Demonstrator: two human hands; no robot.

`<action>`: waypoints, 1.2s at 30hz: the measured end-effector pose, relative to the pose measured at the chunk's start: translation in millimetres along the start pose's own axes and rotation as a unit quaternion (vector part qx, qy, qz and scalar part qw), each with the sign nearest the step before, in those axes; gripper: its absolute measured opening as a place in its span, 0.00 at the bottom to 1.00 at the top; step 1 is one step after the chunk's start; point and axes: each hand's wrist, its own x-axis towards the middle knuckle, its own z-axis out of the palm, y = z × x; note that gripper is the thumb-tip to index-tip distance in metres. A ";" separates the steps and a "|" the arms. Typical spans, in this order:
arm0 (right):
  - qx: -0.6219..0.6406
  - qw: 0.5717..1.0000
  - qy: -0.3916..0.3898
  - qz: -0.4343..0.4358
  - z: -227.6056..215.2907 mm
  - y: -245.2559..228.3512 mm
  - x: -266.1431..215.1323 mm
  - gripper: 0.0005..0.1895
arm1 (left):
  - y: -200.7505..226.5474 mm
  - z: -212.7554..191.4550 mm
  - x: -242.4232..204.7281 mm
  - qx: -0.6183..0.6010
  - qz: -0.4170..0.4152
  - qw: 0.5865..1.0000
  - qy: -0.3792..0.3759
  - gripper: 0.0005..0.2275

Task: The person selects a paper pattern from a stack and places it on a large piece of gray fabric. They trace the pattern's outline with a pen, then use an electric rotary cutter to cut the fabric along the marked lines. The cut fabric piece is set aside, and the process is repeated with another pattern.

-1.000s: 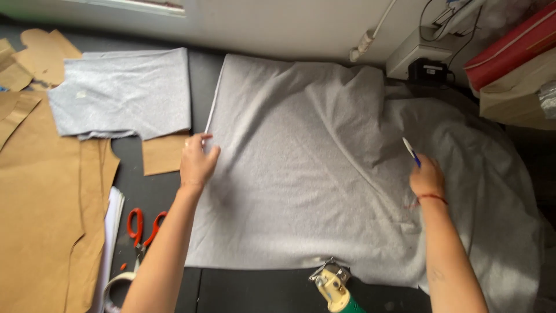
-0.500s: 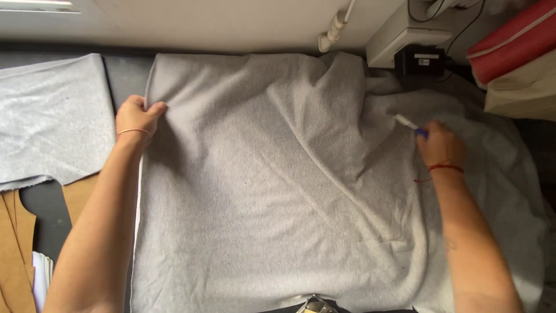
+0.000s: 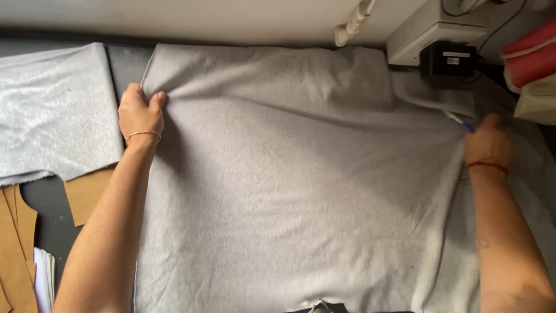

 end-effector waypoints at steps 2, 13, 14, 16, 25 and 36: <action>-0.071 0.996 0.057 -0.017 2.3 2.0 -6.5 0.19 | -2.6 5.4 0.0 0.008 0.017 0.999 0.036 0.13; 0.270 0.945 0.148 -0.114 -75.4 -36.7 -142.1 0.09 | 42.7 -23.5 -29.2 0.033 0.093 0.977 0.189 0.20; 0.267 0.936 0.160 -0.167 -80.4 -38.8 -171.7 0.09 | 51.8 -35.0 -45.3 0.038 0.158 0.968 0.190 0.21; 0.268 0.920 0.179 -0.221 -103.5 -56.2 -237.8 0.13 | 60.7 -44.7 -97.5 0.046 0.223 0.953 0.198 0.23; 0.570 0.810 -0.022 -0.134 -115.8 -176.4 -423.2 0.05 | 16.2 -82.4 -347.7 0.153 0.160 0.975 -0.020 0.33; 0.482 0.812 -0.184 -0.272 -211.2 -238.2 -498.5 0.07 | -129.3 -215.7 -360.3 0.243 -0.104 0.953 0.150 0.18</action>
